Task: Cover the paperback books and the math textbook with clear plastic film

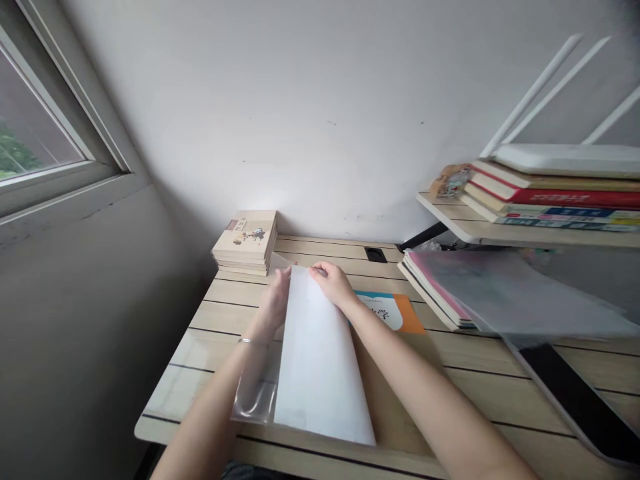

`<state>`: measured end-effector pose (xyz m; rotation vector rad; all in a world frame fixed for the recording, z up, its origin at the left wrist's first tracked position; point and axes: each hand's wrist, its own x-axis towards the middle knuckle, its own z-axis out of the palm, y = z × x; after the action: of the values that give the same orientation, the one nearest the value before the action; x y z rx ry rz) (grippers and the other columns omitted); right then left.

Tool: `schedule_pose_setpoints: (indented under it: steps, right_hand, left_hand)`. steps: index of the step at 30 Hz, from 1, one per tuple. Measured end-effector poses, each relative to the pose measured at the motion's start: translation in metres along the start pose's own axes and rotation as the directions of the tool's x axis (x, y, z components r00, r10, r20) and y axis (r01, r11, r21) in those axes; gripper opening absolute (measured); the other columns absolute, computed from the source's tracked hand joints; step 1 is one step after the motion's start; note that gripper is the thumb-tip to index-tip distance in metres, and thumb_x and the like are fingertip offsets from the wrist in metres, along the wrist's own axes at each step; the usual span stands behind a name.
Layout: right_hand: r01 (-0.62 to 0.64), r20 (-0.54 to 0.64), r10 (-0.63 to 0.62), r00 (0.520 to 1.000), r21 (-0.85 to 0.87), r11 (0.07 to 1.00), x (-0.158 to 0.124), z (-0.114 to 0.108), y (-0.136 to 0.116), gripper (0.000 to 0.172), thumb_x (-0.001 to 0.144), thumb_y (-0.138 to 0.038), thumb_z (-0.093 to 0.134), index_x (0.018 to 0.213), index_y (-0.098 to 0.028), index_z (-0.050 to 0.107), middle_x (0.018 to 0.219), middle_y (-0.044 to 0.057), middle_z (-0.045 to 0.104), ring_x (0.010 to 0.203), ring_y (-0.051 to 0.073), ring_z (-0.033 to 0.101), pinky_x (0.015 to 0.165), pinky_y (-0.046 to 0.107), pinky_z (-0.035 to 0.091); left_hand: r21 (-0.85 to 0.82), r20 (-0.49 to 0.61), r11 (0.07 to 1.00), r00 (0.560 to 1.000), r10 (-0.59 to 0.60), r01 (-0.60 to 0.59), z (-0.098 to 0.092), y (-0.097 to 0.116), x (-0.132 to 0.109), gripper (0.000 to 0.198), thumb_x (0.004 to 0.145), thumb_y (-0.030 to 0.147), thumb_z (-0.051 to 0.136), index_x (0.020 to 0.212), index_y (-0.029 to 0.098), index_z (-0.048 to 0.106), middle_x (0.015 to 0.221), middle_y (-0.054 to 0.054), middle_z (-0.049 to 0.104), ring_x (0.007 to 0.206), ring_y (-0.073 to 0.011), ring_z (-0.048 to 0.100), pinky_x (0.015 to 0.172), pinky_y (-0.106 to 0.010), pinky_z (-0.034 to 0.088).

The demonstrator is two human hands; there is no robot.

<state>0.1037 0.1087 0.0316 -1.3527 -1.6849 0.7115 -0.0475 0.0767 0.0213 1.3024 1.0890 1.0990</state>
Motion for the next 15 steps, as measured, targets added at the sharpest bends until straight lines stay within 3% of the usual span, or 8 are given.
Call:
schedule_pose_setpoints:
  steps: [2,5,9,15]
  right_hand:
    - [-0.003,-0.043,0.002,0.999,-0.012,1.000,0.000,0.003,-0.001,0.024,0.077,-0.043,0.048,0.070,-0.021,0.056,0.070,0.001,0.063,0.070,0.018,0.057,0.065,0.027,0.041]
    - [-0.003,-0.068,0.000,0.998,-0.044,0.999,0.001,0.007,-0.001,0.024,0.079,-0.043,0.046,0.071,-0.022,0.055,0.070,0.001,0.063,0.069,0.018,0.057,0.065,0.028,0.041]
    - [-0.027,-0.100,0.015,0.995,-0.119,0.993,0.000,0.013,-0.003,0.024,0.083,-0.042,0.043,0.073,-0.022,0.053,0.073,0.002,0.064,0.069,0.018,0.056,0.065,0.028,0.040]
    - [-0.041,-0.105,0.017,0.994,-0.229,0.973,-0.001,0.016,-0.010,0.022,0.088,-0.037,0.037,0.077,-0.022,0.050,0.078,0.004,0.064,0.074,0.019,0.057,0.070,0.030,0.038]
  left_hand:
    - [-0.099,0.027,0.994,0.999,-0.036,0.038,0.006,-0.001,0.002,0.080,0.088,0.064,-0.001,0.136,0.015,0.041,0.112,-0.013,0.065,0.098,-0.0227,0.064,0.084,-0.038,0.051]
    - [-0.257,0.080,0.958,0.990,-0.112,0.129,0.004,-0.002,0.001,0.082,0.087,0.068,0.004,0.132,0.013,0.046,0.107,-0.013,0.068,0.102,-0.0248,0.063,0.089,-0.040,0.049]
    - [-0.301,0.075,0.940,0.986,-0.145,0.162,0.001,-0.002,-0.003,0.077,0.089,0.065,0.008,0.128,0.014,0.051,0.099,-0.011,0.070,0.105,-0.0260,0.062,0.091,-0.042,0.048]
    - [-0.282,0.082,0.947,0.988,-0.134,0.152,0.016,0.012,-0.011,0.077,0.089,0.064,0.008,0.124,0.013,0.054,0.099,-0.011,0.069,0.108,-0.0266,0.060,0.092,-0.042,0.048]
